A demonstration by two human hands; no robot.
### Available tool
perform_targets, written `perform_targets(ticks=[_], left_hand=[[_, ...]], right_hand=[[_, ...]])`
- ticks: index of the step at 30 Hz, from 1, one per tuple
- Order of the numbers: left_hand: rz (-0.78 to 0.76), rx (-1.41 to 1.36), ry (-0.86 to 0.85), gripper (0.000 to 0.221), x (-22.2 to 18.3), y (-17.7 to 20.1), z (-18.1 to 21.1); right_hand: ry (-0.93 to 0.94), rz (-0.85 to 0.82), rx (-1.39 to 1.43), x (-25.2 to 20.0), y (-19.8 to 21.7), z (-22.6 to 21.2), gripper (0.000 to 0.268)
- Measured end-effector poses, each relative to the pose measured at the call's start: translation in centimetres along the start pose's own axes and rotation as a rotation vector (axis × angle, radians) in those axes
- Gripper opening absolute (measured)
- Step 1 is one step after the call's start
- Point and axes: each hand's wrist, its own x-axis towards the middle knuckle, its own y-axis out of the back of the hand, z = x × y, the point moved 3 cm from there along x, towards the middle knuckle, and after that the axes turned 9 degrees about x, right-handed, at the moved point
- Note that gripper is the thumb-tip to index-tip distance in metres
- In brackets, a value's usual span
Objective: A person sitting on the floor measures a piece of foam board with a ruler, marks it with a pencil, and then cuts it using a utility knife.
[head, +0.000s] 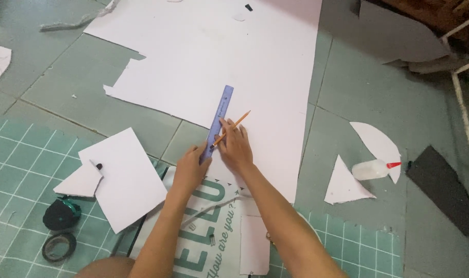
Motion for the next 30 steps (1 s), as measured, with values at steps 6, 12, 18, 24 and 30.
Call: perform_targets(ticks=[6, 12, 18, 24, 30], left_hand=[[-0.001, 0.001, 0.01, 0.05, 0.09, -0.3, -0.3], [0.013, -0.001, 0.016, 0.049, 0.0, -0.18, -0.38], [0.022, -0.013, 0.017, 0.047, -0.01, -0.18, -0.47], [0.035, -0.016, 0.012, 0.046, -0.07, 0.08, -0.2], [0.042, -0.021, 0.004, 0.044, -0.24, 0.34, 0.15]], right_hand=[[-0.003, 0.004, 0.028, -0.44, -0.17, -0.14, 0.046], [0.001, 0.008, 0.034, -0.31, -0.07, -0.17, 0.044], [-0.001, 0.012, 0.028, -0.34, -0.11, -0.22, 0.043], [-0.001, 0.024, 0.029, -0.27, 0.09, -0.37, 0.042], [-0.007, 0.038, 0.027, -0.17, 0.4, -0.62, 0.042]])
